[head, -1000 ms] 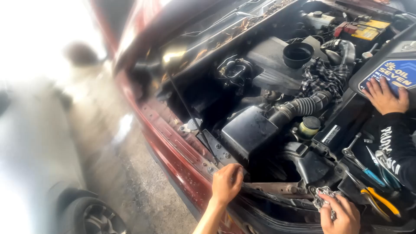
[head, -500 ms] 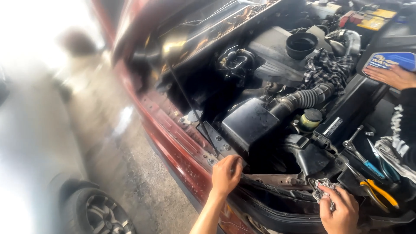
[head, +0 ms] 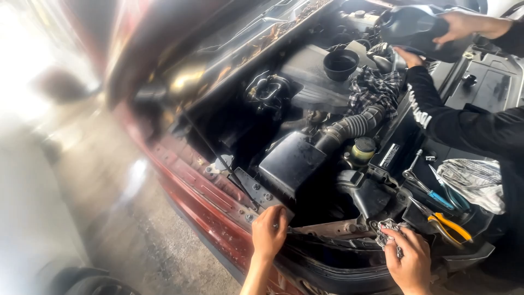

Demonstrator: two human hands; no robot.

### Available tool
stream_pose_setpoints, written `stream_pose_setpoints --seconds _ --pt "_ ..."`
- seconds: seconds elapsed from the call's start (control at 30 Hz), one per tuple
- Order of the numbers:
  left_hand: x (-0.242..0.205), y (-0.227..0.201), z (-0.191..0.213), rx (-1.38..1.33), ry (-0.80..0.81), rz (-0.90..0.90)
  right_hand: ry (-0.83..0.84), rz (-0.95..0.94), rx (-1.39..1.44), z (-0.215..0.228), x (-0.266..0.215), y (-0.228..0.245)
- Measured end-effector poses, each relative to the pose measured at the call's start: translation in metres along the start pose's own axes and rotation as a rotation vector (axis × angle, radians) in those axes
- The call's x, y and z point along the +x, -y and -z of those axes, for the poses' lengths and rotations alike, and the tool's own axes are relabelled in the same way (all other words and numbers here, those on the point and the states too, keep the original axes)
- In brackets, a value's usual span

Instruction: Pouring new engine oil into the vehicle and wiping the engine bay.

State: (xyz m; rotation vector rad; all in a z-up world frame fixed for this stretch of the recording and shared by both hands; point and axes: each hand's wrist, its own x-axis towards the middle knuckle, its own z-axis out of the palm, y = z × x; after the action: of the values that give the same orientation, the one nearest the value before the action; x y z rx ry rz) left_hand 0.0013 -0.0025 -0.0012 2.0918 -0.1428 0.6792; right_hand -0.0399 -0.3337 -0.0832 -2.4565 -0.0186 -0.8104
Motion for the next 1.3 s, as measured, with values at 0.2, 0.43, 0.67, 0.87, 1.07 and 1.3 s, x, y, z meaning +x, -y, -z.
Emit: stream_pose_setpoints --seconds 0.2,0.43,0.67,0.87,1.07,1.3 --pt "0.000 0.002 -0.002 -0.002 0.011 0.035 -0.004 0.013 0.011 0.004 0.004 0.005" --pt "0.000 0.001 -0.002 -0.014 0.016 0.041 -0.013 0.023 0.028 0.008 0.006 0.011" --pt "0.001 0.000 -0.002 -0.003 0.019 0.059 -0.002 0.003 0.029 0.006 0.005 0.008" --pt "0.000 0.001 -0.003 0.002 0.020 0.056 -0.003 0.002 0.014 0.004 0.005 0.006" --pt "-0.002 0.008 -0.007 0.011 -0.001 0.032 -0.023 0.014 0.014 0.006 0.007 0.009" --pt "-0.003 0.010 -0.010 0.037 0.002 0.071 -0.042 0.020 0.039 0.007 0.008 0.010"
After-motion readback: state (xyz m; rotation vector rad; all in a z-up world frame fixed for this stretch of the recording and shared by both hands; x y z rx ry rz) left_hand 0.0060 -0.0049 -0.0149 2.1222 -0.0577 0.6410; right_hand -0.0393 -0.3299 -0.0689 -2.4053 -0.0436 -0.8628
